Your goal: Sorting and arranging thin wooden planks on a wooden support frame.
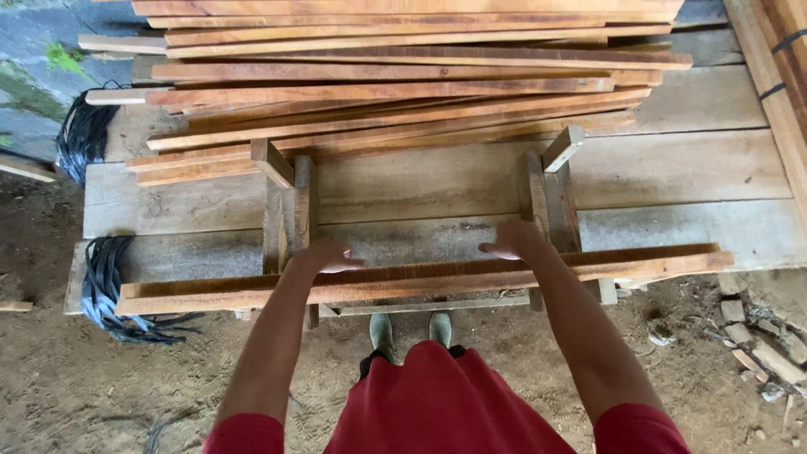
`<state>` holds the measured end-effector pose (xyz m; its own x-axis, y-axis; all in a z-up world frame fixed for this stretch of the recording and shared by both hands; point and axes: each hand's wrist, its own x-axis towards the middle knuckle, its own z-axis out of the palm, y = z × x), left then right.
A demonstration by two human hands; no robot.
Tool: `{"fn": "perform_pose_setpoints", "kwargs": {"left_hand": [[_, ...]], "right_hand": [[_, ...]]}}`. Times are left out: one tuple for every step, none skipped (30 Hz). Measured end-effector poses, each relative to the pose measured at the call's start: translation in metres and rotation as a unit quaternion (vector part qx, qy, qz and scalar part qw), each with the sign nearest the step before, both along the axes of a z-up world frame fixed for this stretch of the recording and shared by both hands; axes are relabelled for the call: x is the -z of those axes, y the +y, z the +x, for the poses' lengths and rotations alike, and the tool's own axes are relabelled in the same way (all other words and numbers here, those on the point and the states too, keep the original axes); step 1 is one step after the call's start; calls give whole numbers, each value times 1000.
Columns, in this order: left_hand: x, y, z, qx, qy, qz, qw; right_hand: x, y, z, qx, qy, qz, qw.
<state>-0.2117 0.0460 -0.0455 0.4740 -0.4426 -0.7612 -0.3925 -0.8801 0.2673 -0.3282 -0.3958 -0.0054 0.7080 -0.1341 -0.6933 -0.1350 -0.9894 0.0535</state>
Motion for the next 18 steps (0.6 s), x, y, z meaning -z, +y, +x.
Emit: {"fn": "perform_pose_setpoints", "kwargs": {"left_hand": [[-11,-2,7,-1,-3,-2,1000],[-22,-5,14,12,16,21,1000],[-32,-4,17,23,38,45,998],[-39,-4,27,21,39,44,998],[-48,-4,39,20,31,60,998],[-56,-5,52,19,22,75,997],[-61,-5,64,18,22,74,997],[-66,-5,76,11,-19,61,998],[-72,-6,90,5,-61,48,997],[-78,-6,97,5,-63,47,997],[-84,-5,106,-12,-82,42,996],[-90,-5,115,-28,-101,37,994],[-111,-9,114,-28,-102,37,994],[-131,-14,114,-25,-133,10,991],[-152,-19,113,-22,-163,-18,986],[-125,-18,133,-23,-162,-18,986],[-98,-16,153,-7,-198,-11,980],[-70,-13,172,10,-234,-3,972]], "right_hand": [[5,-6,6,-1,-3,-2,1000],[9,-12,14,-15,-3,-3,1000],[15,-15,18,-30,-1,-3,1000],[8,-16,25,-32,0,-3,999],[-1,-18,37,-41,-13,-22,999],[-10,-19,48,-49,-26,-40,998],[-20,-21,58,-50,-27,-41,998],[-29,-24,67,-48,-45,-43,997],[-39,-26,78,-45,-64,-44,996],[-45,-30,86,-46,-66,-45,996],[-51,-35,95,-40,-77,-29,996],[-57,-39,104,-35,-87,-13,995],[-62,-40,113,-34,-88,-12,995],[-67,-41,121,-30,-105,-9,994],[-72,-42,130,-27,-121,-5,992],[-79,-39,138,-27,-120,-5,992],[-86,-35,145,-35,-128,-13,991],[-92,-32,152,-43,-136,-21,990]]}}
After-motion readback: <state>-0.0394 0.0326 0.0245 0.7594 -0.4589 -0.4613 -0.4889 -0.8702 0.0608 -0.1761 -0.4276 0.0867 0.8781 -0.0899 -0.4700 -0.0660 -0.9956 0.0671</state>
